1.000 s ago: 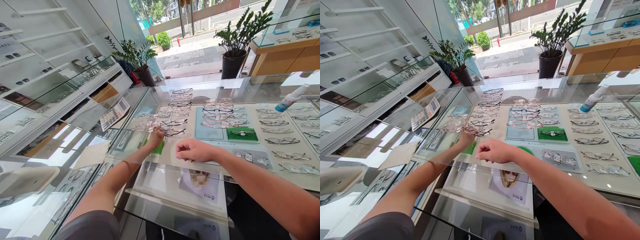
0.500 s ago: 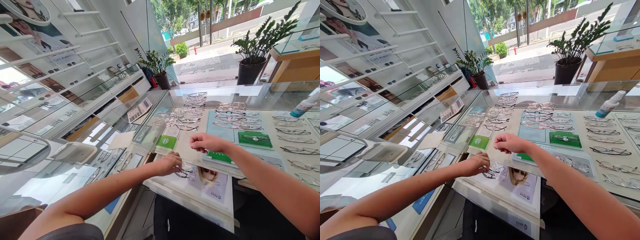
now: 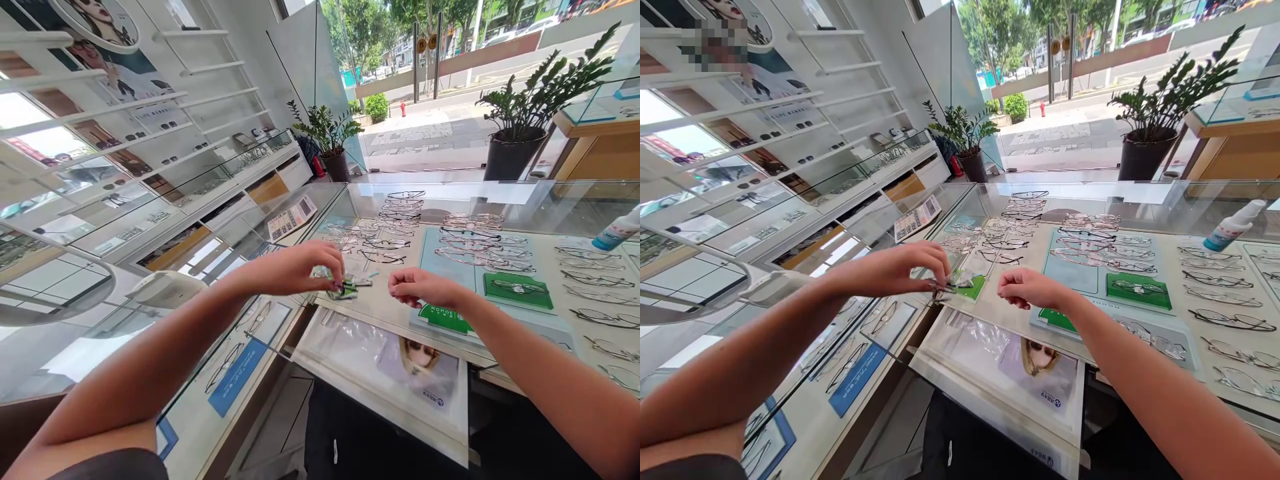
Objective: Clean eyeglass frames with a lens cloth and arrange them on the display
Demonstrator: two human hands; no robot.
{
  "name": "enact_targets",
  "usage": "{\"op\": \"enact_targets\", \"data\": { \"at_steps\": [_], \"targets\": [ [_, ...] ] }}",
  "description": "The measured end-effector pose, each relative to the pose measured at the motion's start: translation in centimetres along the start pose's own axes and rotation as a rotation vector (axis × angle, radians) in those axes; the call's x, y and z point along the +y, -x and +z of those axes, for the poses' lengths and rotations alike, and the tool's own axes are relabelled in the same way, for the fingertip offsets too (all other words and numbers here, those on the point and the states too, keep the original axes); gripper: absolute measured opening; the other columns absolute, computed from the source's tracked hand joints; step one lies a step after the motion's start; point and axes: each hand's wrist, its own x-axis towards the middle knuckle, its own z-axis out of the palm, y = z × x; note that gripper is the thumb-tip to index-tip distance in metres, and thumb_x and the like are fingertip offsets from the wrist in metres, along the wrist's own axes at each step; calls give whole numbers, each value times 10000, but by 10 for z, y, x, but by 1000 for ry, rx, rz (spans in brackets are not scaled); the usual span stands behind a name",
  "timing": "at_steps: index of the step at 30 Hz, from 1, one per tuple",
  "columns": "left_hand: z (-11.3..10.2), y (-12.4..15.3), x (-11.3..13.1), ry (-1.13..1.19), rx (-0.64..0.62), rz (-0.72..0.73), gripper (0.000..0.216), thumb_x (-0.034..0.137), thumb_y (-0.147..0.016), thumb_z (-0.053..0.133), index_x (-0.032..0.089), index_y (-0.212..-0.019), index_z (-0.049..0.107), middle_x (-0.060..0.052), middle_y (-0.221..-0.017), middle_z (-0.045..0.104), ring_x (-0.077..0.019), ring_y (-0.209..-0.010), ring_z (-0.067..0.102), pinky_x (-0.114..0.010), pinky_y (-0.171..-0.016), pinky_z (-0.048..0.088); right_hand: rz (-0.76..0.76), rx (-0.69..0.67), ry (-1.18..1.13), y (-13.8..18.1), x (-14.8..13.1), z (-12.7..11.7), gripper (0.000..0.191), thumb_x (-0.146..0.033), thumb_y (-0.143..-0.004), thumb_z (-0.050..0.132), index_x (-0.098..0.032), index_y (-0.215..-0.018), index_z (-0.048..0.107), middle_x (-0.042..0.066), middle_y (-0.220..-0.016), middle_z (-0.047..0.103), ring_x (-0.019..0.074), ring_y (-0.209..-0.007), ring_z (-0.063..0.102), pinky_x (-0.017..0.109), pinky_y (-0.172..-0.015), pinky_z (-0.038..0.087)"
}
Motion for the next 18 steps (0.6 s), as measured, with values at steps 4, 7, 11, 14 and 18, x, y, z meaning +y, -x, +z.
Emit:
{"op": "enact_targets", "data": {
  "at_steps": [4,7,11,14,18],
  "targets": [
    [-39,-42,-67,-301,259,-72,257,439,-982,714,224,-892,823,-63,-1029,811,-226,-1038,653,-407,-1046,447,2,-8,13,1,-2,1,319,-447,-843,791,-194,-842,598,-34,-716,583,87,-588,483,230,-531,356],
    [-48,-79,-120,-449,337,-148,204,365,-928,707,213,-895,838,-70,-1067,826,-252,-1088,648,-434,-1059,403,12,-7,7,0,-2,1,327,-456,-830,797,-196,-843,600,-34,-715,577,92,-597,485,232,-526,359],
    [-42,-120,-176,-583,309,-259,188,278,-864,679,222,-851,857,-88,-1085,839,-299,-1108,616,-474,-1041,362,25,-4,7,-1,-1,1,324,-455,-820,802,-199,-842,605,-29,-732,585,95,-601,488,238,-526,370],
    [-32,-138,-204,-602,272,-292,203,266,-842,667,229,-825,866,-109,-1074,838,-315,-1106,601,-483,-1031,352,29,-21,9,-2,0,1,316,-454,-834,793,-201,-837,603,-29,-726,582,95,-600,485,241,-532,372],
    [-23,-148,-227,-599,256,-300,200,270,-833,675,220,-837,869,-124,-1098,836,-317,-1086,602,-480,-1017,358,41,-36,25,-3,0,1,294,-442,-858,779,-202,-854,610,-30,-735,591,95,-610,492,244,-550,384]
  ]
}}
